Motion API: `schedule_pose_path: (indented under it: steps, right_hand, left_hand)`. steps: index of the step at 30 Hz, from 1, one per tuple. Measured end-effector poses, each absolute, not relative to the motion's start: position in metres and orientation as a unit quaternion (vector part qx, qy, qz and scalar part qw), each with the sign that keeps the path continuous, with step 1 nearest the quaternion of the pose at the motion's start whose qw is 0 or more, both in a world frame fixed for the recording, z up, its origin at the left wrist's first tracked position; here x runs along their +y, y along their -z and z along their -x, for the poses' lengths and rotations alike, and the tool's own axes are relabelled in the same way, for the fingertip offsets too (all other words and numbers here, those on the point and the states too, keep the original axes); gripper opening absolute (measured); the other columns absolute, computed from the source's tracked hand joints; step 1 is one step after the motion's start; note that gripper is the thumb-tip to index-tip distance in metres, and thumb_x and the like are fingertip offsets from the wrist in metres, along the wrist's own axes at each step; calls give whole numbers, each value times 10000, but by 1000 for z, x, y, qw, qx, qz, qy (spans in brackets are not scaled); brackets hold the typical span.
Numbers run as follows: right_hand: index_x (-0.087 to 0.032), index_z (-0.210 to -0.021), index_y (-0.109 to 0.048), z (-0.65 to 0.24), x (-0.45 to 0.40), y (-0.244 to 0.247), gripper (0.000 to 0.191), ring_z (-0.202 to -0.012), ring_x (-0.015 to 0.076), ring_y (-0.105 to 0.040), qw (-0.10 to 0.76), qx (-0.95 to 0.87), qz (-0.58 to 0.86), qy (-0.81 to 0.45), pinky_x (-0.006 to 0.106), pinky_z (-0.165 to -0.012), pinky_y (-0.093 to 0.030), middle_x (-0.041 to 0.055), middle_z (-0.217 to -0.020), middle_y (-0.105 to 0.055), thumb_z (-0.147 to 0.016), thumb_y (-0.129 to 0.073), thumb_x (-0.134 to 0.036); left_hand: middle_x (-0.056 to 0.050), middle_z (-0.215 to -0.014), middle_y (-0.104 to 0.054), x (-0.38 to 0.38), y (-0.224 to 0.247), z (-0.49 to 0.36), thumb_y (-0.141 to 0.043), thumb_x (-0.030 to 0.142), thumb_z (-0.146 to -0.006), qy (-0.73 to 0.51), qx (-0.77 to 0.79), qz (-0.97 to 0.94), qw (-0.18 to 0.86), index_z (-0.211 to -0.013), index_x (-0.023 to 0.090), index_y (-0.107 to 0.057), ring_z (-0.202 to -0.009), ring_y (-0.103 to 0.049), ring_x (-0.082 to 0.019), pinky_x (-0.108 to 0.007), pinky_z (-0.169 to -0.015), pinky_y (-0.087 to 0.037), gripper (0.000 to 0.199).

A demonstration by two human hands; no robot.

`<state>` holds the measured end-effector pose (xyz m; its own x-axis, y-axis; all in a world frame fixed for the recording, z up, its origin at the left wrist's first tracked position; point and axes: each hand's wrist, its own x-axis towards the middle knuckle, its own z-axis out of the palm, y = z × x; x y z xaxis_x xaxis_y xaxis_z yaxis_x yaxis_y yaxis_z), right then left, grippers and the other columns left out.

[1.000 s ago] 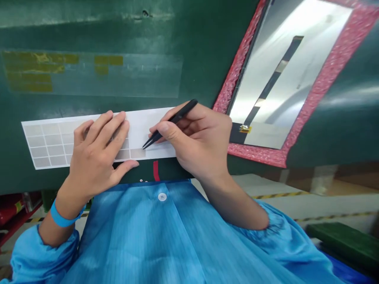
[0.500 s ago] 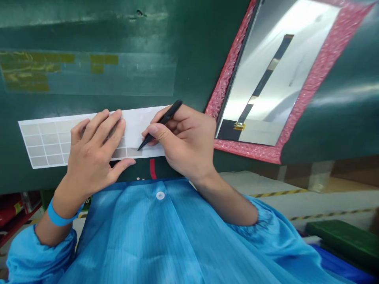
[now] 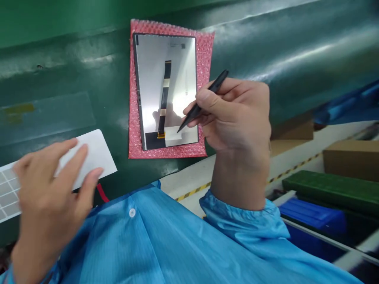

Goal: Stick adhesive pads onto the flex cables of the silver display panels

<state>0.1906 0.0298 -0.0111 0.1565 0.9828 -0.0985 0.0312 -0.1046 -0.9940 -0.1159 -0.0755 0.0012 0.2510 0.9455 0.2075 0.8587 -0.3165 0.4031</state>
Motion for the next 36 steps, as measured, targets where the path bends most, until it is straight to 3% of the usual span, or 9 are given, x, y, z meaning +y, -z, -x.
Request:
schedule_pose_path:
  steps: [2,6,17,24,31,36]
  right_hand:
    - [-164,-769,-766,-195,36,15,211,-486,129,-685,470,-449,583,-487,194,-427,-556,36,-662,-750,-852,-905,-299]
    - [-176,-751,-764,-192,42,23,177,-528,123,-709,418,-455,596,-513,162,-404,-523,12,-682,-756,-899,-833,-245]
    - [-175,-761,-760,-188,41,16,183,-524,105,-693,404,-425,653,-479,169,-440,-556,-18,-690,-765,-921,-791,-91]
    - [-311,-688,-754,-190,43,17,243,-527,195,-694,407,-455,640,-467,318,-418,-600,13,-699,-776,-839,-922,-403]
    - [-337,-735,-777,-189,40,18,170,-532,213,-695,402,-450,654,-456,369,-446,-605,10,-742,-795,-881,-847,-285]
    - [-330,-736,-775,-190,38,19,199,-560,246,-704,404,-455,648,-458,422,-465,-599,29,-760,-797,-850,-907,-426]
  left_hand:
    - [-173,-1303,-744,-60,4,73,-738,201,-967,-273,536,-792,108,-1284,167,-741,-1188,-716,-361,-533,-1033,-532,319]
    - [-221,-1166,-744,-42,29,12,-726,118,-949,-323,516,-782,134,-1178,61,-777,-1102,-685,-366,-530,-953,-565,241]
    - [-229,-1194,-722,-37,36,6,-809,104,-888,-298,507,-799,128,-1180,69,-765,-1098,-674,-366,-547,-937,-564,297]
    - [-172,-1217,-732,-37,36,1,-801,122,-909,-287,523,-793,123,-1182,157,-754,-1120,-684,-333,-522,-953,-559,279]
    - [-210,-1201,-731,-37,36,-2,-816,52,-856,-293,524,-790,125,-1129,127,-800,-1094,-694,-368,-522,-915,-537,284]
    - [-212,-1216,-726,-37,34,-3,-779,67,-891,-280,526,-793,126,-1155,140,-794,-1119,-685,-373,-547,-924,-546,274]
